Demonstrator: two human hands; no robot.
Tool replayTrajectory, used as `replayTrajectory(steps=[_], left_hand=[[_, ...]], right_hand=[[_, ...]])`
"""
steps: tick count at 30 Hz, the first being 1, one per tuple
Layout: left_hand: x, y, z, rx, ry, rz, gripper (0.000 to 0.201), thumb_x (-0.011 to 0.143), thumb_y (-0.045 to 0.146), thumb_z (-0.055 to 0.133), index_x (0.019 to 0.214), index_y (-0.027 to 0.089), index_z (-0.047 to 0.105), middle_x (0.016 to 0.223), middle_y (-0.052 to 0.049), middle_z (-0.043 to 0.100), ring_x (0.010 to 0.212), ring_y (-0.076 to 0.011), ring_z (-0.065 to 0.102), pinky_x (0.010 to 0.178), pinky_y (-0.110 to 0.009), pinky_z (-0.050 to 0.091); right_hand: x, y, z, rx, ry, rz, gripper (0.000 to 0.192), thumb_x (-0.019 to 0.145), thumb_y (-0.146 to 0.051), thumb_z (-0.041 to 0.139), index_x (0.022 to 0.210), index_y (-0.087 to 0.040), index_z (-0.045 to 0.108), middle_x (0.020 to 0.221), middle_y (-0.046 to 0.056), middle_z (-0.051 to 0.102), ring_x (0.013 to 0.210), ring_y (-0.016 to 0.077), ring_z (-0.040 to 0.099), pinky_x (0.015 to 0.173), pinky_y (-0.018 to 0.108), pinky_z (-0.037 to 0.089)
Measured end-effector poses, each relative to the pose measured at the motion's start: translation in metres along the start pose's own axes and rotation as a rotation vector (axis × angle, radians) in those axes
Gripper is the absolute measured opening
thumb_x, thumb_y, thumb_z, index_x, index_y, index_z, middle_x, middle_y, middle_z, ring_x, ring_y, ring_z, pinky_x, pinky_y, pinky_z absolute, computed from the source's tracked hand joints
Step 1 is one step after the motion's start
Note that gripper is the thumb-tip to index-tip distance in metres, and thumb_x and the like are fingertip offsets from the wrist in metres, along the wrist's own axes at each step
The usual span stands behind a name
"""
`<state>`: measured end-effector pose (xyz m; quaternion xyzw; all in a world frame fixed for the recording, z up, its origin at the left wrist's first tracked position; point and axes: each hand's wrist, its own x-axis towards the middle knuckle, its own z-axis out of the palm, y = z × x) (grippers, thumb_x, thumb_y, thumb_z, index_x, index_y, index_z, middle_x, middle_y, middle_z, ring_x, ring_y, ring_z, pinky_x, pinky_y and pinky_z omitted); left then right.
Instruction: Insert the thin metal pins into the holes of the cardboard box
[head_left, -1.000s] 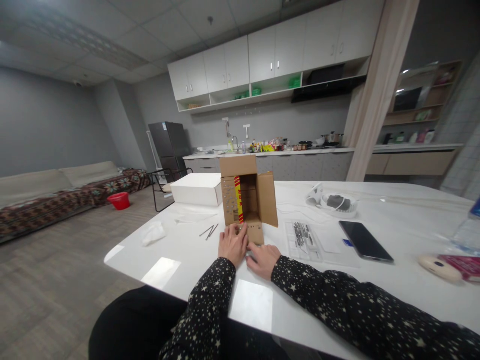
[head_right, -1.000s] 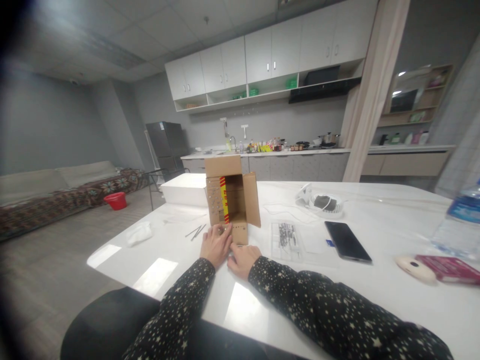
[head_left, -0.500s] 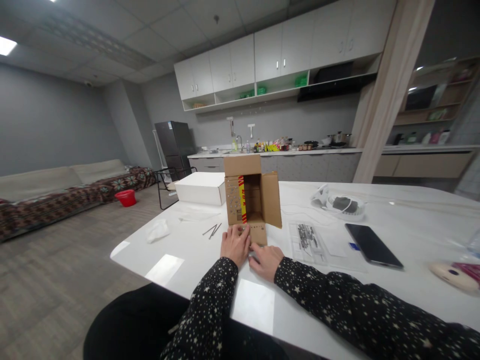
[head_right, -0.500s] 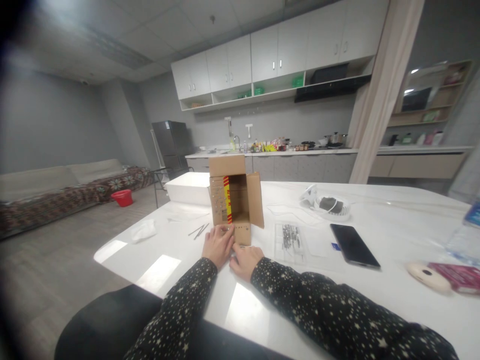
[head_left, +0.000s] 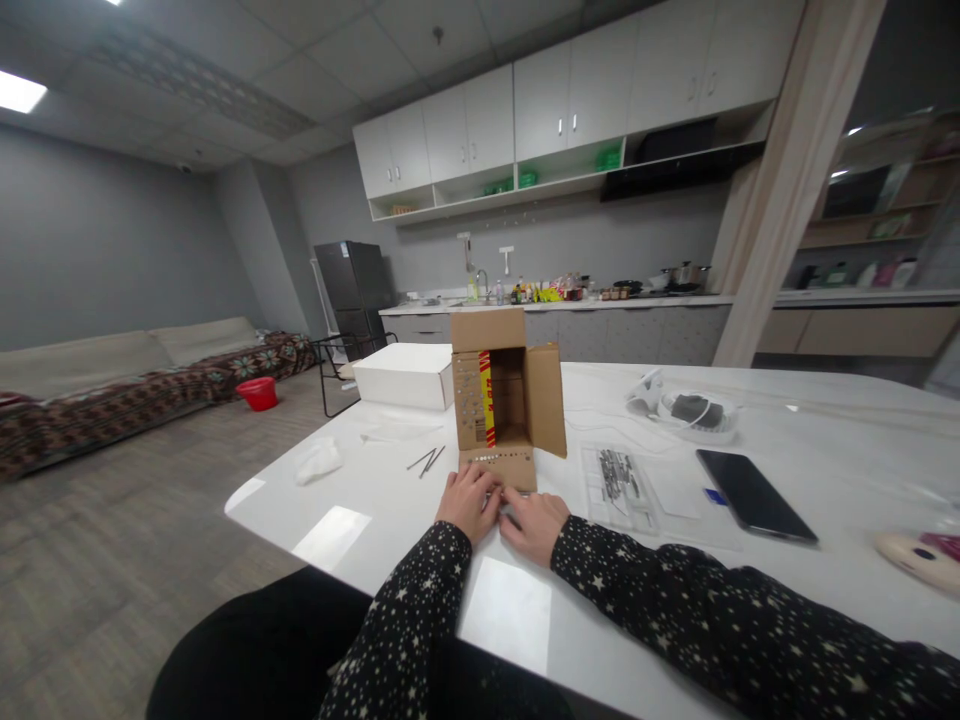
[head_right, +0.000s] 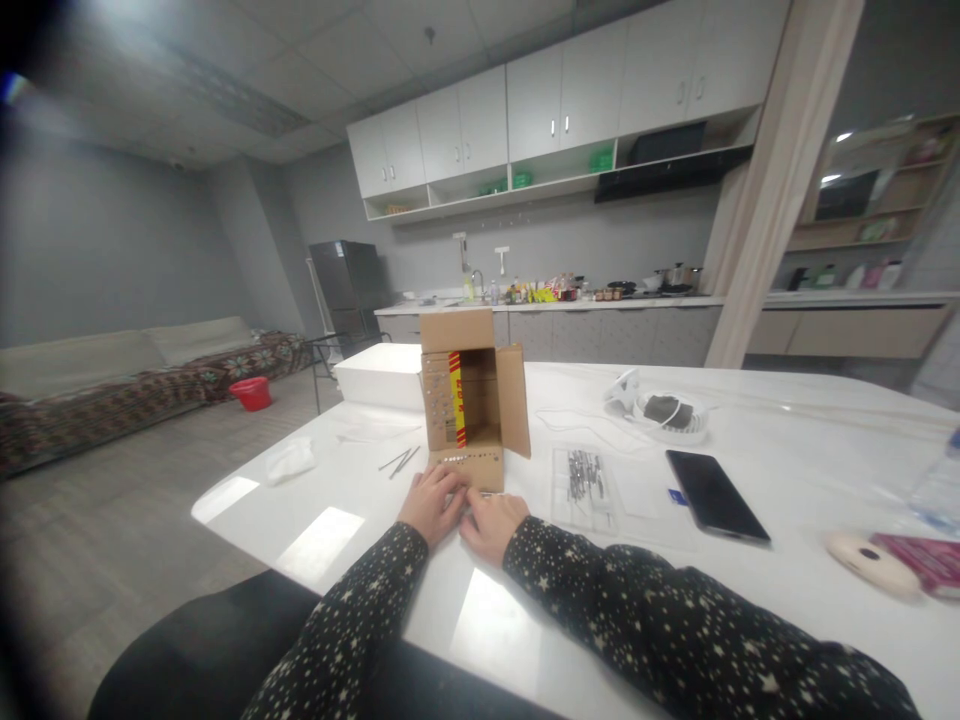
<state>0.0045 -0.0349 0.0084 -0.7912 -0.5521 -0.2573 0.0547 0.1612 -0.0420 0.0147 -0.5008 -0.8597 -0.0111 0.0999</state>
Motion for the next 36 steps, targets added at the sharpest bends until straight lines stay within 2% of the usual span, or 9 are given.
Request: replayTrajectory(steps=[6,17,36], left_hand=[[-0.002,-0.002,0.001,-0.013,-0.053,-0.032,0.012,0.082,0.025,0.051,0.087,0.023,0.061,0.095,-0.004,0.06,0.098,-0.0215,0.051,0.082,-0.037,0.035],[0.0,0.003,-0.006,-0.001,-0.121,-0.149,0.011,0.082,0.026,0.047,0.084,0.02,0.056,0.096,-0.005,0.06,0.099,-0.0219,0.051,0.082,-0.037,0.035],[-0.002,-0.01,0.007,-0.041,-0.069,-0.11,0.017,0.09,0.026,0.037,0.088,0.019,0.052,0.093,-0.006,0.059,0.094,-0.0224,0.053,0.081,-0.04,0.039]], right_hand=[[-0.002,-0.001,-0.003,0.015,-0.008,-0.002,0.031,0.087,-0.042,0.036,0.104,-0.023,0.053,0.084,0.007,0.07,0.073,0.0235,0.065,0.06,0.029,0.034],[0.0,-0.001,-0.003,0.023,-0.012,0.01,0.03,0.086,-0.042,0.037,0.102,-0.023,0.053,0.085,0.007,0.07,0.075,0.0238,0.065,0.06,0.029,0.034],[0.0,0.002,-0.002,0.041,-0.006,-0.006,0.03,0.086,-0.042,0.037,0.103,-0.022,0.052,0.085,0.007,0.07,0.074,0.0232,0.065,0.059,0.029,0.032]])
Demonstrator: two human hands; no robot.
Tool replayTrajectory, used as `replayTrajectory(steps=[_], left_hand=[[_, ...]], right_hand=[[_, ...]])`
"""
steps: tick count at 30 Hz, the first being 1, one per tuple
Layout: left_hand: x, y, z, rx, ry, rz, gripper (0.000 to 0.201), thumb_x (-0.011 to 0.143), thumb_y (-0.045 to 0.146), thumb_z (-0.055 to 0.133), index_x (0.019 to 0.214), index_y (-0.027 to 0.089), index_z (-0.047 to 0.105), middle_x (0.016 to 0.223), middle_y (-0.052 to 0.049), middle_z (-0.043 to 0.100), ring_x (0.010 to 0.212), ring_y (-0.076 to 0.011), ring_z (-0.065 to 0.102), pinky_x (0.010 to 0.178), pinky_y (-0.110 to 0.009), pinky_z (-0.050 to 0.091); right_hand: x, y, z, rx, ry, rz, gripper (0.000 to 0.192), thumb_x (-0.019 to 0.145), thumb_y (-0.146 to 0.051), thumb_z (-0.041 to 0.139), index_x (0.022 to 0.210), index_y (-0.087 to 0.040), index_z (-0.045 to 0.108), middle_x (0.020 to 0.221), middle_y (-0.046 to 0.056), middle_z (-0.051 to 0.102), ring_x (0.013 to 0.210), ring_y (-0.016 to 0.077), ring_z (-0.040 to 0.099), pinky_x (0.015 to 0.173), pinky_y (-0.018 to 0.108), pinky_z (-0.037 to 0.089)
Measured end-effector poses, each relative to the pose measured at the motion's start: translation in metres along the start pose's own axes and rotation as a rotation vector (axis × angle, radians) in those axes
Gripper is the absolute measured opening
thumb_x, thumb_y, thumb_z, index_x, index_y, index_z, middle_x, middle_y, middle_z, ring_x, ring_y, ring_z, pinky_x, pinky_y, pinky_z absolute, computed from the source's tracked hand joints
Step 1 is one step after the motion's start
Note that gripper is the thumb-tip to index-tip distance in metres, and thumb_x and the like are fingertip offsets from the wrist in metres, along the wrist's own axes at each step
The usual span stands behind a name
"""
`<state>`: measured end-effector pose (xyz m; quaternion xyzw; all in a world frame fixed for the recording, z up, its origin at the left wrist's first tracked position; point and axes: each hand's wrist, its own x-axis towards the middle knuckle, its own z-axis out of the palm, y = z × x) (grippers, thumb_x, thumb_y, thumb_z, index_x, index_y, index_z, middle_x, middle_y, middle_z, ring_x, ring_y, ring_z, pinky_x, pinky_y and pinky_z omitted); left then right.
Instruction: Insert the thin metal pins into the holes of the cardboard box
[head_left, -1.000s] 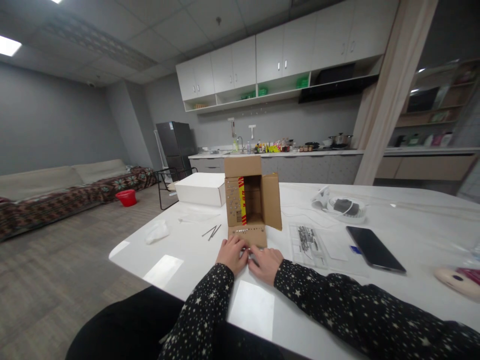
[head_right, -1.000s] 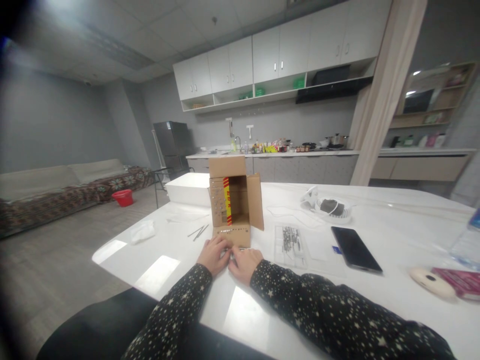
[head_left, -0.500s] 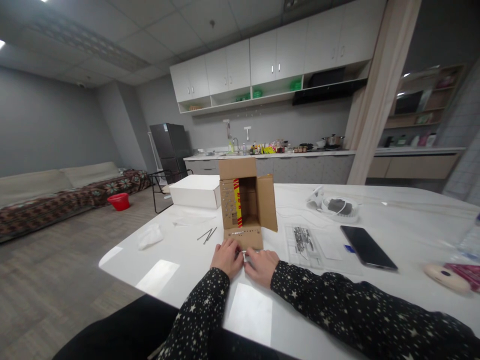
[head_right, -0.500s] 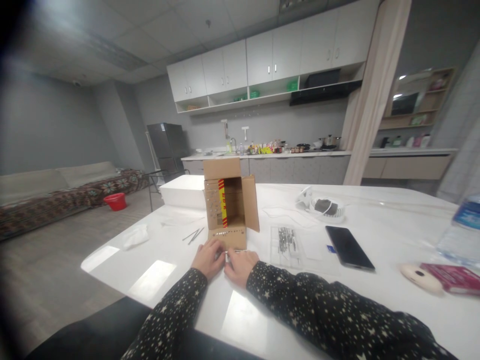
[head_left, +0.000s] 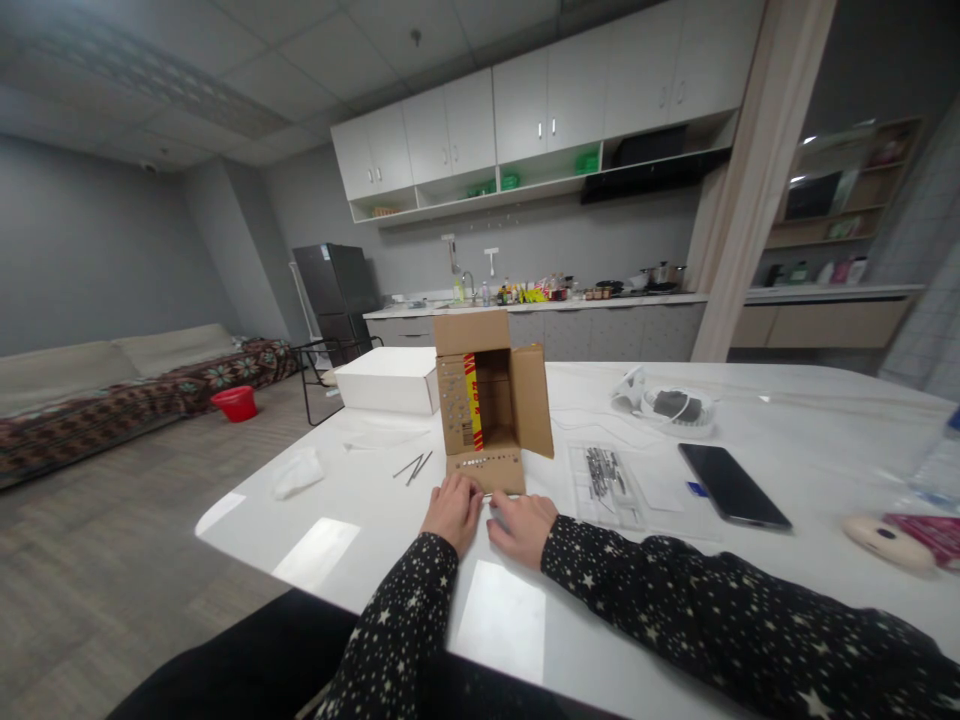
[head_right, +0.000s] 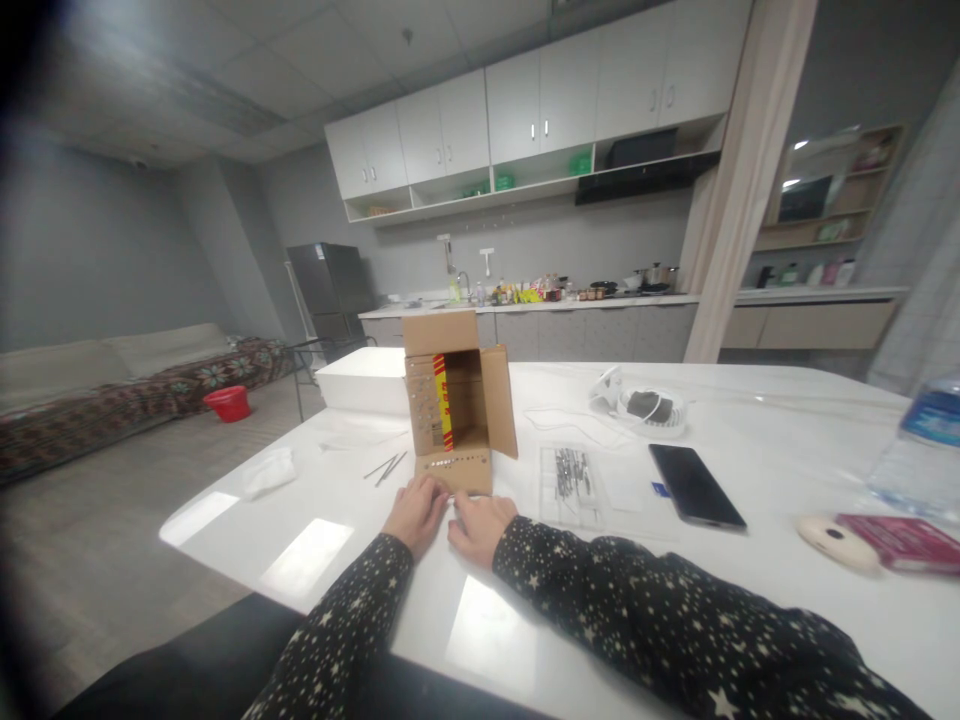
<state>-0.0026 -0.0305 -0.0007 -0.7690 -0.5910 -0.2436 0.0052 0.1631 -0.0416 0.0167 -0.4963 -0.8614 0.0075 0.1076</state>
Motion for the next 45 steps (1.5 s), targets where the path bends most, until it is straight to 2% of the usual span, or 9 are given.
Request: replayTrajectory(steps=[8,14,18,31,45], left_hand=[[0.003,-0.011,0.005,-0.223,0.149,0.003,0.015,0.09,0.025,0.038,0.088,0.018,0.052,0.086,-0.006,0.062,0.084,-0.0195,0.06,0.076,-0.036,0.046],[0.003,-0.01,-0.002,-0.358,0.342,-0.024,0.014,0.087,0.027,0.043,0.089,0.018,0.054,0.083,-0.005,0.062,0.079,-0.017,0.06,0.072,-0.033,0.049],[0.001,-0.01,-0.006,-0.38,0.409,-0.036,0.014,0.086,0.027,0.045,0.09,0.018,0.055,0.084,-0.005,0.062,0.075,-0.0157,0.059,0.07,-0.032,0.05],[0.0,-0.012,-0.009,-0.452,0.488,-0.124,0.02,0.083,0.024,0.046,0.093,0.017,0.06,0.086,-0.005,0.066,0.071,-0.013,0.058,0.06,-0.026,0.047],[0.0,-0.01,-0.01,-0.432,0.467,-0.044,0.02,0.084,0.023,0.045,0.094,0.019,0.062,0.084,-0.003,0.064,0.067,-0.0119,0.056,0.058,-0.025,0.045]], right_hand=[[-0.001,-0.002,-0.002,-0.004,-0.025,0.013,0.033,0.087,-0.042,0.036,0.108,-0.021,0.052,0.087,0.008,0.07,0.077,0.0238,0.064,0.062,0.03,0.033],[0.0,-0.003,-0.002,-0.01,-0.023,0.022,0.033,0.087,-0.041,0.036,0.107,-0.022,0.052,0.086,0.008,0.07,0.076,0.0237,0.064,0.062,0.03,0.033],[-0.001,-0.004,-0.002,-0.007,-0.031,0.025,0.032,0.087,-0.041,0.036,0.107,-0.022,0.052,0.086,0.008,0.07,0.076,0.0234,0.064,0.062,0.03,0.032],[0.0,-0.003,0.001,-0.023,-0.011,0.014,0.032,0.086,-0.041,0.037,0.107,-0.022,0.053,0.083,0.007,0.07,0.074,0.0239,0.064,0.061,0.029,0.032],[-0.002,-0.006,-0.003,-0.02,-0.019,0.028,0.031,0.087,-0.041,0.037,0.105,-0.021,0.052,0.084,0.007,0.07,0.074,0.0228,0.064,0.061,0.029,0.033]])
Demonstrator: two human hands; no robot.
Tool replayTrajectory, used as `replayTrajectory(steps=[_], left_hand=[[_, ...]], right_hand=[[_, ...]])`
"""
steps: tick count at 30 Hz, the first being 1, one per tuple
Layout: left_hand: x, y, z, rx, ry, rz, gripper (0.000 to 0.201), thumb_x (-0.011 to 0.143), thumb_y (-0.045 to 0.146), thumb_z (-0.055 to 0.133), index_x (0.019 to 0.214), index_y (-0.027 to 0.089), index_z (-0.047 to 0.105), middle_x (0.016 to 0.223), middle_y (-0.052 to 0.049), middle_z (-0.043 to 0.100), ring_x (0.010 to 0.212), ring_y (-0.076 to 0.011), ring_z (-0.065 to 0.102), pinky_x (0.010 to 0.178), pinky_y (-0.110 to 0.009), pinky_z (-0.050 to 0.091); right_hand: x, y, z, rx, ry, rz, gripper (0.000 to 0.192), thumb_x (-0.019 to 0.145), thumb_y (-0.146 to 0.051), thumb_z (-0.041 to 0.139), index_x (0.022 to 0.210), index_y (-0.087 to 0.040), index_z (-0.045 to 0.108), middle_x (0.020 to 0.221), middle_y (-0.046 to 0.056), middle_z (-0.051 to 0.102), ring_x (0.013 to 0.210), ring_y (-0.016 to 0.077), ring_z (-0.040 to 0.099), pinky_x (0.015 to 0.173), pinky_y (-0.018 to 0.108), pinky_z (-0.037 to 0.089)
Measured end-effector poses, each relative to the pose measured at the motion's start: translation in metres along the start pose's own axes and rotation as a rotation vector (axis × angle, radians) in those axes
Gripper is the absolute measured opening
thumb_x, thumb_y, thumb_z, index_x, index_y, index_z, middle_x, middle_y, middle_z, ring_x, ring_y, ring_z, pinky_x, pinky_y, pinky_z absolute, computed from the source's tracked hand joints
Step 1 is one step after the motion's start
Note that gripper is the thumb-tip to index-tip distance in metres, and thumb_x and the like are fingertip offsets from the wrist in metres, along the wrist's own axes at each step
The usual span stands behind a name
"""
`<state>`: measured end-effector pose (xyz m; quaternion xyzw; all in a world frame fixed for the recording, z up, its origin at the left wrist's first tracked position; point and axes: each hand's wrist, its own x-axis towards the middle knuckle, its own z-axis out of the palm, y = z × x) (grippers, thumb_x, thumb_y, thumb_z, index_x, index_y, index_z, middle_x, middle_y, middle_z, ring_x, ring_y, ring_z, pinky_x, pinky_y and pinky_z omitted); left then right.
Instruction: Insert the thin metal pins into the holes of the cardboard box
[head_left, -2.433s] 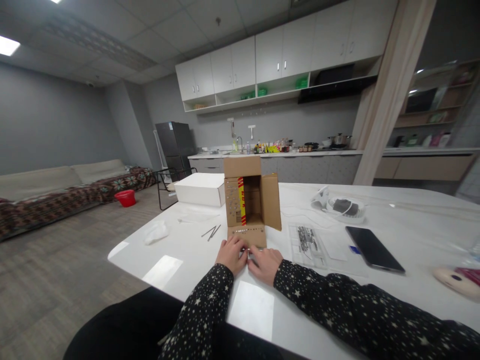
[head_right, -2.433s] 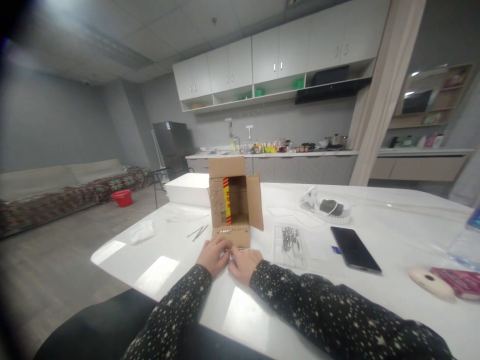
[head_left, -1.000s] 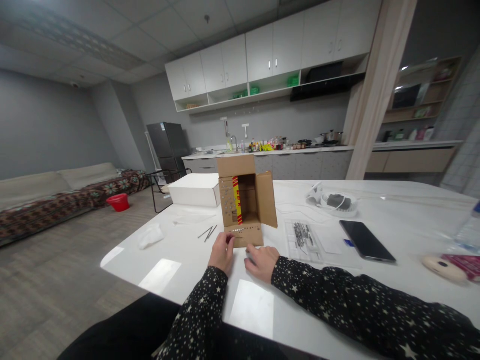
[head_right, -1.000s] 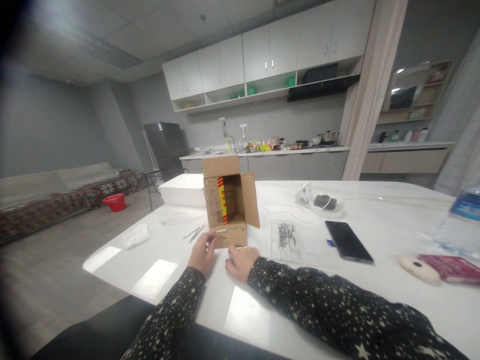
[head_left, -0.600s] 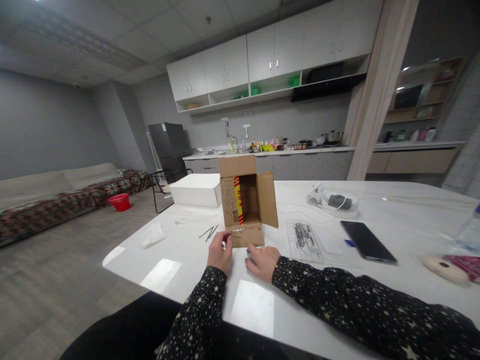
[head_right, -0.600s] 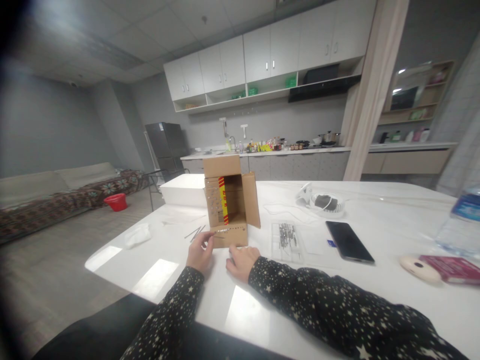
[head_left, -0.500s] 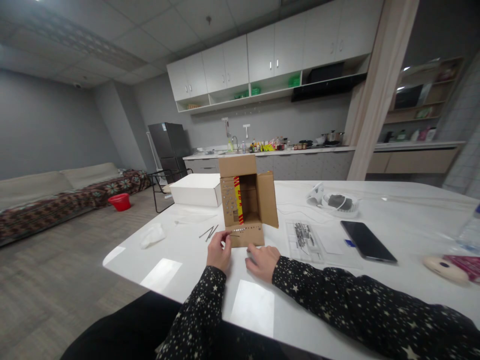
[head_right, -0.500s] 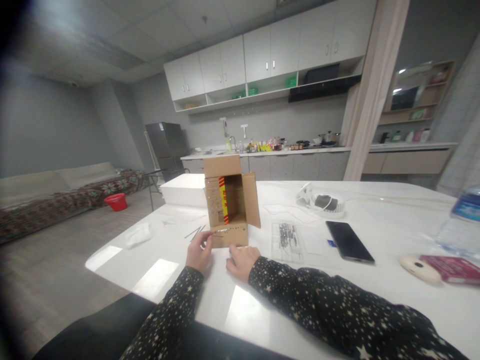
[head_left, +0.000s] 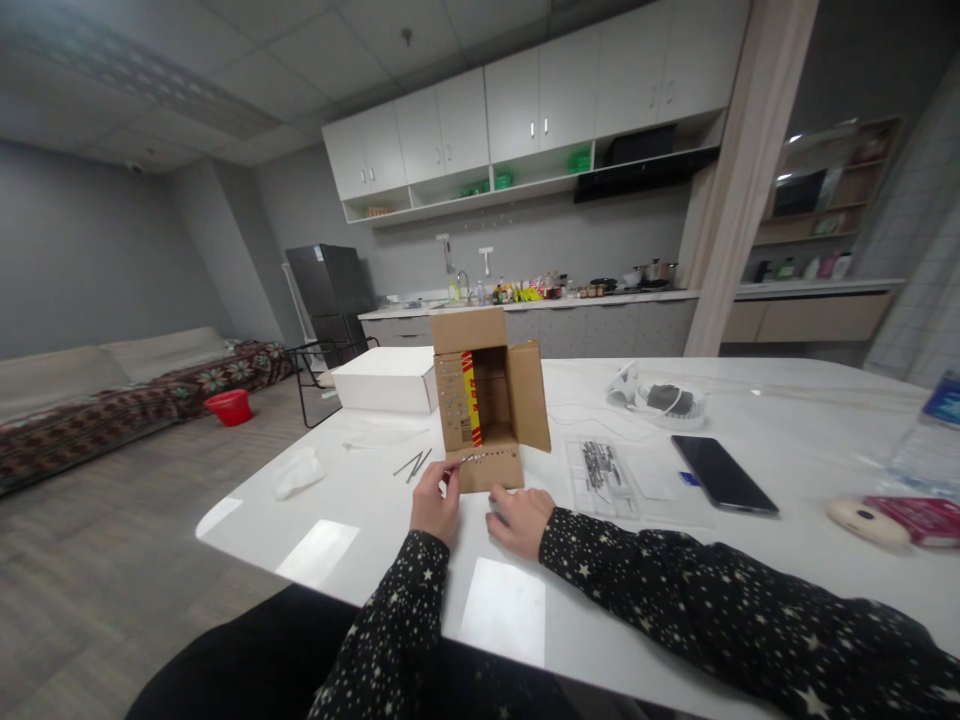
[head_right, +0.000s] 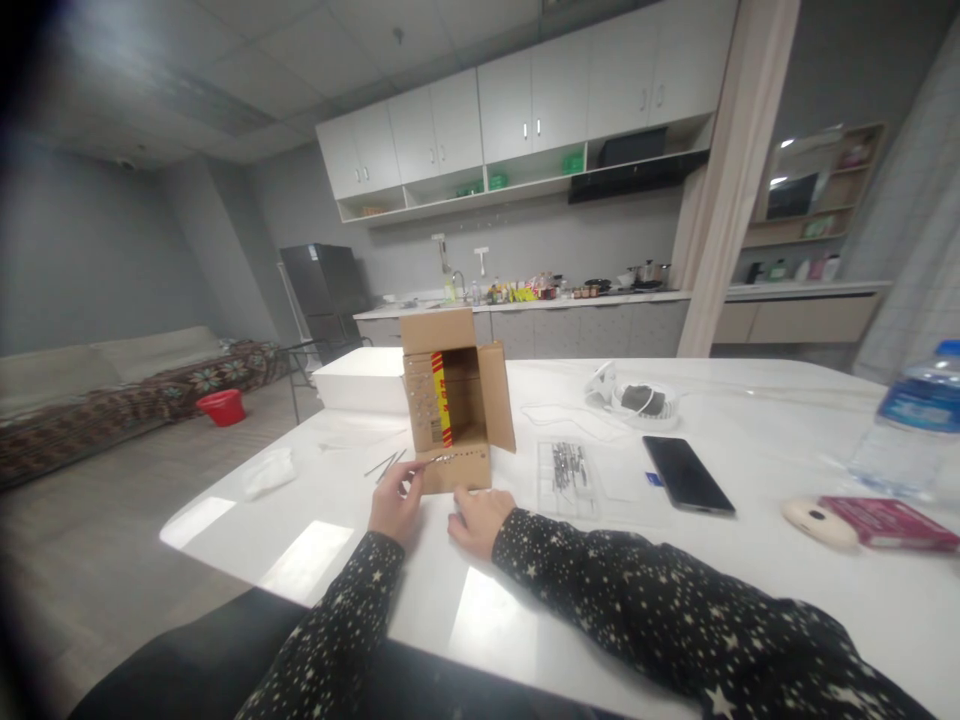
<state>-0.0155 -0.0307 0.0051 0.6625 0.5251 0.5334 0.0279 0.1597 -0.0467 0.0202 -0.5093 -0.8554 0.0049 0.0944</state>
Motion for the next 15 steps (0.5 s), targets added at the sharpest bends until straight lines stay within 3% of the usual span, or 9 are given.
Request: replayTrajectory(steps=[15], left_hand=[[0.0,-0.011,0.006,0.01,-0.073,0.152,0.017,0.086,0.021,0.048,0.094,0.019,0.063,0.087,-0.002,0.066,0.068,-0.0106,0.057,0.067,-0.025,0.049]], right_hand=[[-0.002,0.0,0.001,-0.016,0.018,-0.005,0.033,0.087,-0.043,0.036,0.105,-0.021,0.053,0.086,0.008,0.07,0.075,0.0238,0.064,0.062,0.03,0.036]])
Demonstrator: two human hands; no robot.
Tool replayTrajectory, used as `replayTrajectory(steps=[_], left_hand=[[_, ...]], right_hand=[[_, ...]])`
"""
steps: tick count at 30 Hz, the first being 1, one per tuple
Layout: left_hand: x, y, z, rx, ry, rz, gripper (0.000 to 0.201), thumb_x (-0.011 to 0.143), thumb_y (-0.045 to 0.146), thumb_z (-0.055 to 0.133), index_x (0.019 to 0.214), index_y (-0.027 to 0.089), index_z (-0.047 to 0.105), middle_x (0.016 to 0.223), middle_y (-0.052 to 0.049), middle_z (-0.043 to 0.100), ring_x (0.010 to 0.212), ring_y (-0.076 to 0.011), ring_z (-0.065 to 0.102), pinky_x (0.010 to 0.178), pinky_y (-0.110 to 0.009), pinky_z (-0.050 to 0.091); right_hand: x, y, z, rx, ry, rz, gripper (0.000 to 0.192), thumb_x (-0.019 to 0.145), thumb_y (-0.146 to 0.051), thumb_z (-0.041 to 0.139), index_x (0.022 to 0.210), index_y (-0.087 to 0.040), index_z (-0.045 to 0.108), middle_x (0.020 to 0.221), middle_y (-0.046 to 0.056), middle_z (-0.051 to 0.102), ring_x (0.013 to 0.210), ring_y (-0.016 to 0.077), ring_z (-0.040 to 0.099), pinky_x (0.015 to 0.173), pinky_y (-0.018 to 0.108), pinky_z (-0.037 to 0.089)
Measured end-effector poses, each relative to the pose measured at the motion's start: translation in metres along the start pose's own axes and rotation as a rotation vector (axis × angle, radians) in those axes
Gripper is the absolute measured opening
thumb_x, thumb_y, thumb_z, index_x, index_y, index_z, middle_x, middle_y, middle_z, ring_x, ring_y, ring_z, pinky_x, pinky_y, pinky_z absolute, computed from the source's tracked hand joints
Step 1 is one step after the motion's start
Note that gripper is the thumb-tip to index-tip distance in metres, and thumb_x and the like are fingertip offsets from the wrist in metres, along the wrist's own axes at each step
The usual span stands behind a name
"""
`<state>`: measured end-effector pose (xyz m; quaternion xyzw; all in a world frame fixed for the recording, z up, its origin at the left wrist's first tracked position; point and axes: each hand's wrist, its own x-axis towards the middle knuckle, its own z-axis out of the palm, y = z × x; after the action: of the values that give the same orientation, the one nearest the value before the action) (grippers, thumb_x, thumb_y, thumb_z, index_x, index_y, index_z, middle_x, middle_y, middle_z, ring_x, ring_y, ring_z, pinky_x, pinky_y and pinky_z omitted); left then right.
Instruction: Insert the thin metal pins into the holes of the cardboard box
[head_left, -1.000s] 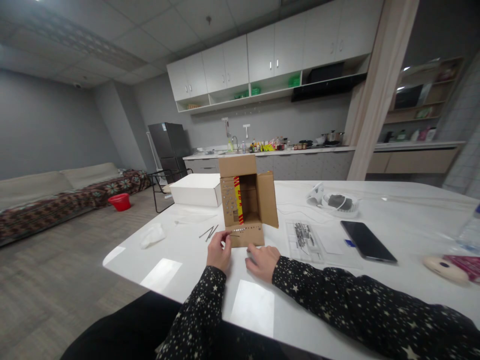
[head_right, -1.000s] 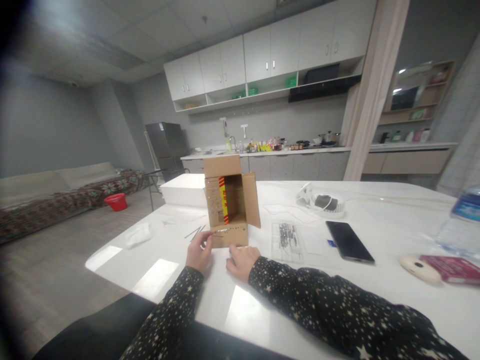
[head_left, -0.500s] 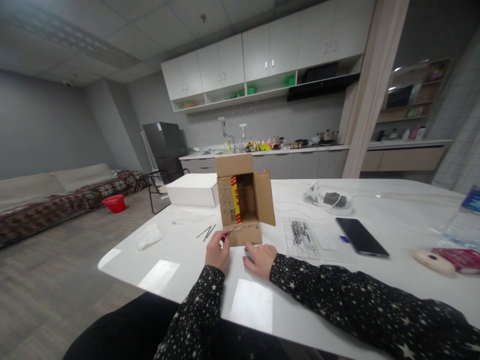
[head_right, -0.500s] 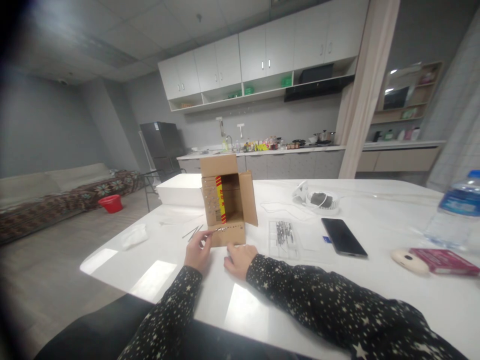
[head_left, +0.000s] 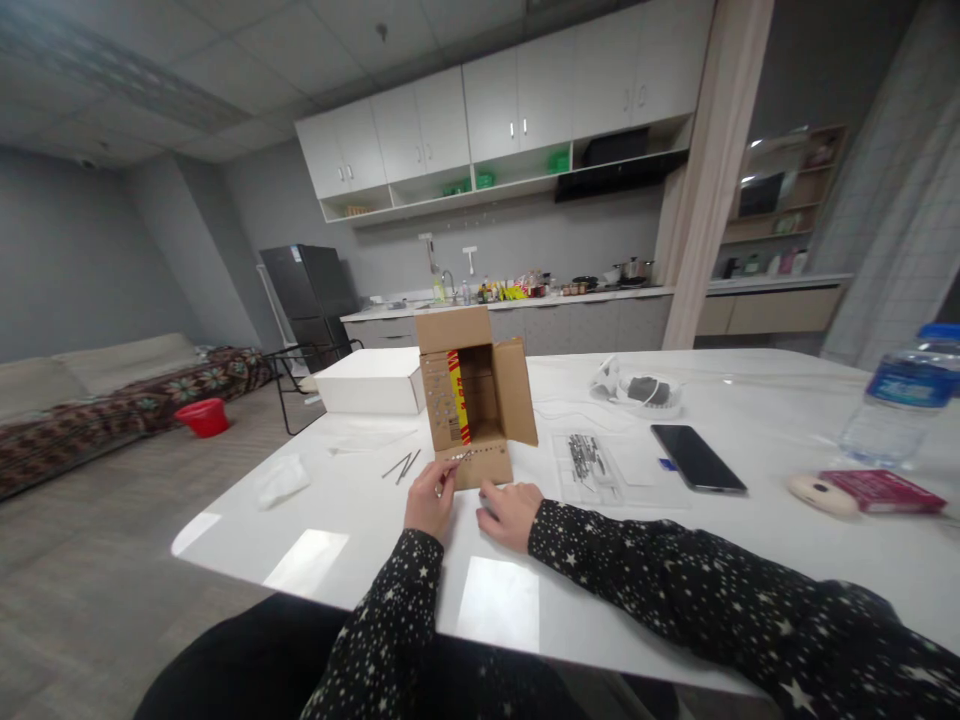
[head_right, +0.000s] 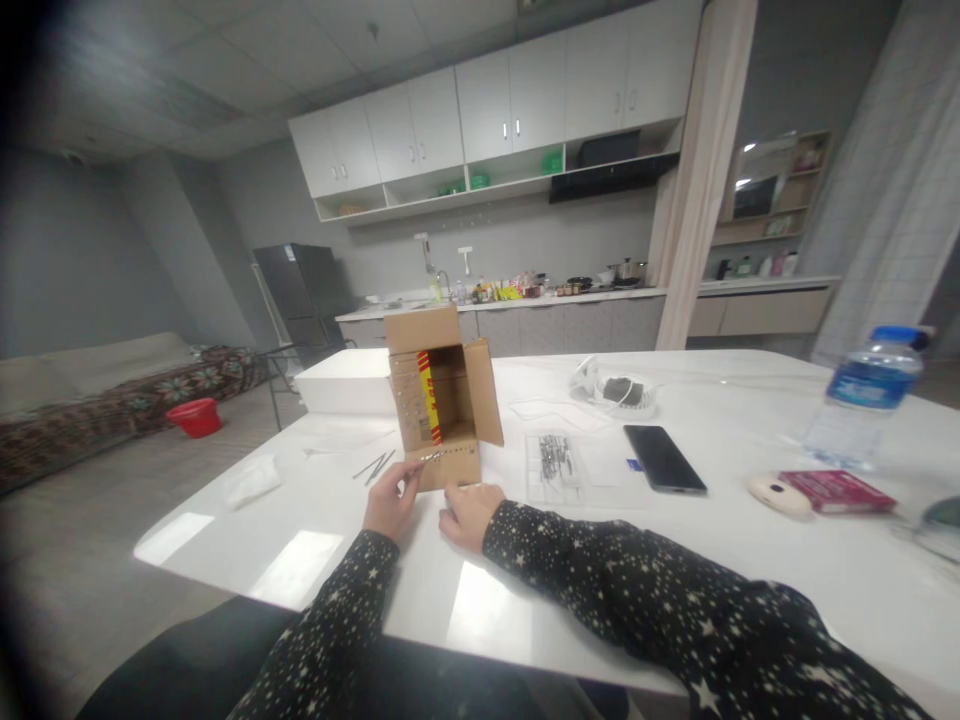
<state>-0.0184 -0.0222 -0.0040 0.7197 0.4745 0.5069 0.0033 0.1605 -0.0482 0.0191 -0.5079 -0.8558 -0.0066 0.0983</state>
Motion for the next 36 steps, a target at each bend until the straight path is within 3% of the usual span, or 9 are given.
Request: replayTrajectory(steps=[13,28,36], left_hand=[[0.005,0.004,0.004,0.104,-0.088,0.053,0.021,0.085,0.016,0.048,0.098,0.02,0.065,0.092,-0.004,0.068,0.074,-0.0121,0.06,0.077,-0.028,0.05],[0.008,0.008,0.008,0.15,-0.064,0.075,0.019,0.087,0.02,0.05,0.098,0.02,0.065,0.096,-0.005,0.068,0.088,-0.016,0.063,0.082,-0.031,0.049],[0.014,0.011,0.01,0.151,-0.03,0.111,0.019,0.088,0.024,0.05,0.097,0.02,0.066,0.093,-0.005,0.068,0.078,-0.0148,0.063,0.074,-0.029,0.048]], right_hand=[[-0.006,-0.002,-0.01,0.008,0.019,-0.024,0.034,0.087,-0.043,0.035,0.106,-0.02,0.052,0.086,0.009,0.07,0.076,0.0249,0.065,0.061,0.031,0.038],[-0.004,-0.004,-0.005,0.0,0.014,0.019,0.035,0.086,-0.044,0.037,0.107,-0.021,0.053,0.088,0.009,0.07,0.079,0.0246,0.065,0.066,0.033,0.041],[-0.004,-0.004,-0.005,-0.016,0.016,0.031,0.035,0.085,-0.045,0.038,0.105,-0.021,0.054,0.086,0.009,0.069,0.077,0.0252,0.065,0.064,0.032,0.041]])
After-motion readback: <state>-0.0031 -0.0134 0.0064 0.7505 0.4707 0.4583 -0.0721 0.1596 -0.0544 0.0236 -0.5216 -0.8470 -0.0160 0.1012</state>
